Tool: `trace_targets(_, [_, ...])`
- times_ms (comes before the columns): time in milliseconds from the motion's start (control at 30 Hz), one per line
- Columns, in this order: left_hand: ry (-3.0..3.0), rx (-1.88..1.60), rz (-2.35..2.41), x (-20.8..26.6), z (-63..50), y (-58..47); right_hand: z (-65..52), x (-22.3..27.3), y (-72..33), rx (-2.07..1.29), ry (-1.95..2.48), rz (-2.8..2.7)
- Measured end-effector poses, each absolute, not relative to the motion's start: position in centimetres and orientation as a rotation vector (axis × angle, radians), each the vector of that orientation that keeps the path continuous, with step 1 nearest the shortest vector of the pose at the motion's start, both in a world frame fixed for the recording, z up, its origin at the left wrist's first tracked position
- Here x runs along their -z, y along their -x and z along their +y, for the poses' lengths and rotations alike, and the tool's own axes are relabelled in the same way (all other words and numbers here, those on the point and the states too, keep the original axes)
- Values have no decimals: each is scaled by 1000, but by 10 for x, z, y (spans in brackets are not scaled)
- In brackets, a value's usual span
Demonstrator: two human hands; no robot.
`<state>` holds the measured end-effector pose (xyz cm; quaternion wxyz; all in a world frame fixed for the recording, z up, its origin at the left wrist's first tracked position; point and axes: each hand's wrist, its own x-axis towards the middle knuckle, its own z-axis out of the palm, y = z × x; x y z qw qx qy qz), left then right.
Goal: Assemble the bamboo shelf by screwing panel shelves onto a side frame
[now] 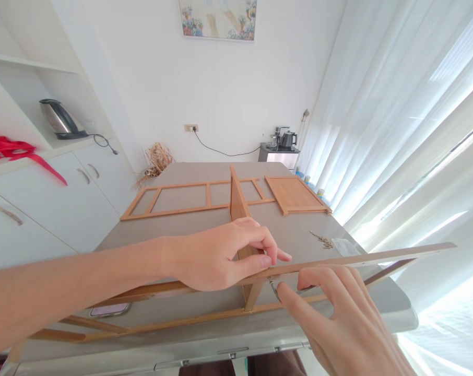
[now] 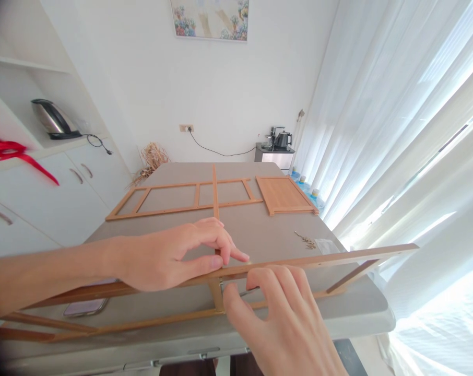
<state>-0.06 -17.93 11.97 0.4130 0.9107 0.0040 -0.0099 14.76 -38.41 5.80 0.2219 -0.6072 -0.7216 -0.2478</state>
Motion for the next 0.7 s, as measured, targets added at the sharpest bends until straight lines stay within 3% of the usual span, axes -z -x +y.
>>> trace_targets(267, [-2295,47,-14,-118,-177,0,-380,-53,-134,516,1712,-1886])
trace_targets(600, [-2329,16,-10,-115,-179,0,-363,-24,-96,-462,1436,-1199])
trace_targets(700, [-2324,5,-6,-113,-179,0,-357,-23,-74,-584,1297,-875])
